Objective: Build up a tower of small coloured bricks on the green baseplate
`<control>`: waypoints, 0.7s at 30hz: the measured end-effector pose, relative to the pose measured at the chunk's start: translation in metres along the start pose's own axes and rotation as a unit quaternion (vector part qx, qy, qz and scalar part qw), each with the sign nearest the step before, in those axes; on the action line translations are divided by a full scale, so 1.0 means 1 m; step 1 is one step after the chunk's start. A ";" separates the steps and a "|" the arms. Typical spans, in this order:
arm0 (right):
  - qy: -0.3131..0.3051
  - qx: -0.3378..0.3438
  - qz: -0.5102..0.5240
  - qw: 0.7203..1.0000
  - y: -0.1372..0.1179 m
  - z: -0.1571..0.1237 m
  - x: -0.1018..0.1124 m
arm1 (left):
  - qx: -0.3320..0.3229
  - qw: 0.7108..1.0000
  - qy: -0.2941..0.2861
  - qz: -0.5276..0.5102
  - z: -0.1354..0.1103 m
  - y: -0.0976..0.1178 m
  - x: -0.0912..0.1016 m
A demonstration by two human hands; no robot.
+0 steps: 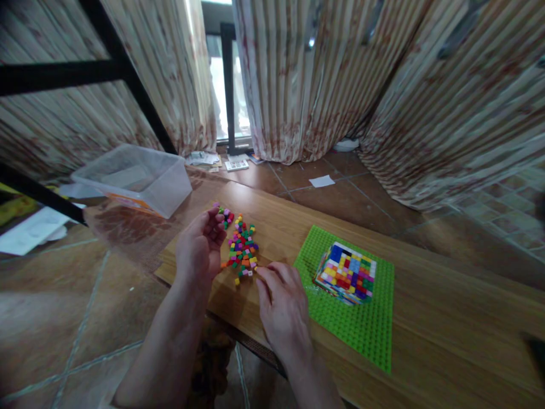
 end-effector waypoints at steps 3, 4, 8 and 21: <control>-0.013 0.020 -0.002 1.000 -0.004 0.000 -0.010 | 0.004 1.000 0.000 0.002 0.001 0.001 0.001; -0.019 0.025 -0.003 1.000 -0.004 -0.001 -0.013 | 0.004 1.000 -0.002 0.003 0.002 0.001 0.002; -0.017 0.019 -0.006 1.000 -0.006 -0.001 -0.021 | 0.003 1.000 -0.018 0.009 0.003 0.001 0.004; 0.110 -0.113 0.143 0.977 -0.023 0.015 0.049 | 0.013 0.969 -0.160 0.187 -0.023 -0.022 -0.007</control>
Point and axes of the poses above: each hand's wrist, its own z-axis towards the middle knuckle, its own x-axis out of the back of the hand, y = z × x, the point moved 1 cm from there along z, towards the middle knuckle, and after that the axes turned 14 degrees about y, right-handed, at the moved point
